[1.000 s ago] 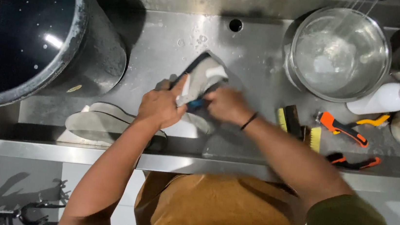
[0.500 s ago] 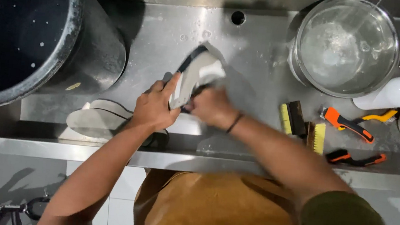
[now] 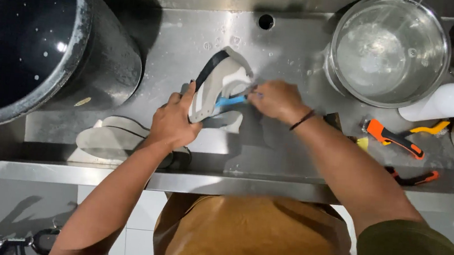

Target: Scrubbing the soles and sides of sneakers using brushes and soapy water in a metal sink.

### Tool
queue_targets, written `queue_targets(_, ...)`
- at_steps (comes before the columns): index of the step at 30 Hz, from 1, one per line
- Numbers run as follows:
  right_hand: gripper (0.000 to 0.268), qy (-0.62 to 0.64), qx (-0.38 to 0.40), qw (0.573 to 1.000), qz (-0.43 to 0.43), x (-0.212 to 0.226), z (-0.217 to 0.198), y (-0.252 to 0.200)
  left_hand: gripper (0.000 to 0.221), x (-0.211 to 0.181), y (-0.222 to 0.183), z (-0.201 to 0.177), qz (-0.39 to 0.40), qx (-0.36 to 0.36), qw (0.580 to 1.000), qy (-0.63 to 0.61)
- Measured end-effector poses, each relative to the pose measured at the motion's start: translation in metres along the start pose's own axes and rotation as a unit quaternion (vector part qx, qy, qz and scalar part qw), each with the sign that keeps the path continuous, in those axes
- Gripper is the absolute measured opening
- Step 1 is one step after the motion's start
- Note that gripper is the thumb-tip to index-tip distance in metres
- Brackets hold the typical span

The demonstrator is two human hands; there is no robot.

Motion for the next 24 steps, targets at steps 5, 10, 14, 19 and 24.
queue_targets(5,0.032,0.065,0.058,0.995,-0.047,0.047,0.035,0.006,0.089,-0.005,0.009,-0.001,-0.002,-0.003,0.997,0.074)
queue_targets(10,0.047,0.048,0.020,0.998,0.047,-0.021,-0.028,-0.008,0.093,-0.010,-0.001,-0.010,-0.040,0.021,0.999,0.009)
queue_targets(14,0.030,-0.046,0.077,0.996,-0.026,0.026,0.038,0.018,0.095,-0.022,0.008,0.002,-0.028,0.033,0.997,0.071)
queue_targets(19,0.045,0.086,0.028,0.994,0.068,-0.048,-0.011,0.003,0.092,-0.033,-0.003,-0.022,-0.044,0.060,0.997,0.035)
queue_targets(24,0.032,0.167,0.037,0.985,0.012,0.011,0.033,-0.001,0.097,-0.028,0.027,-0.003,-0.033,0.098,0.991,0.087)
Point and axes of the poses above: each hand's wrist, its own y-axis towards the middle knuckle, its own z-axis out of the palm, x = y × z, the point moved 2 cm from there along y, towards the middle knuckle, and after that the axes turned 2 degrees about -x, right-handed, at the moved point
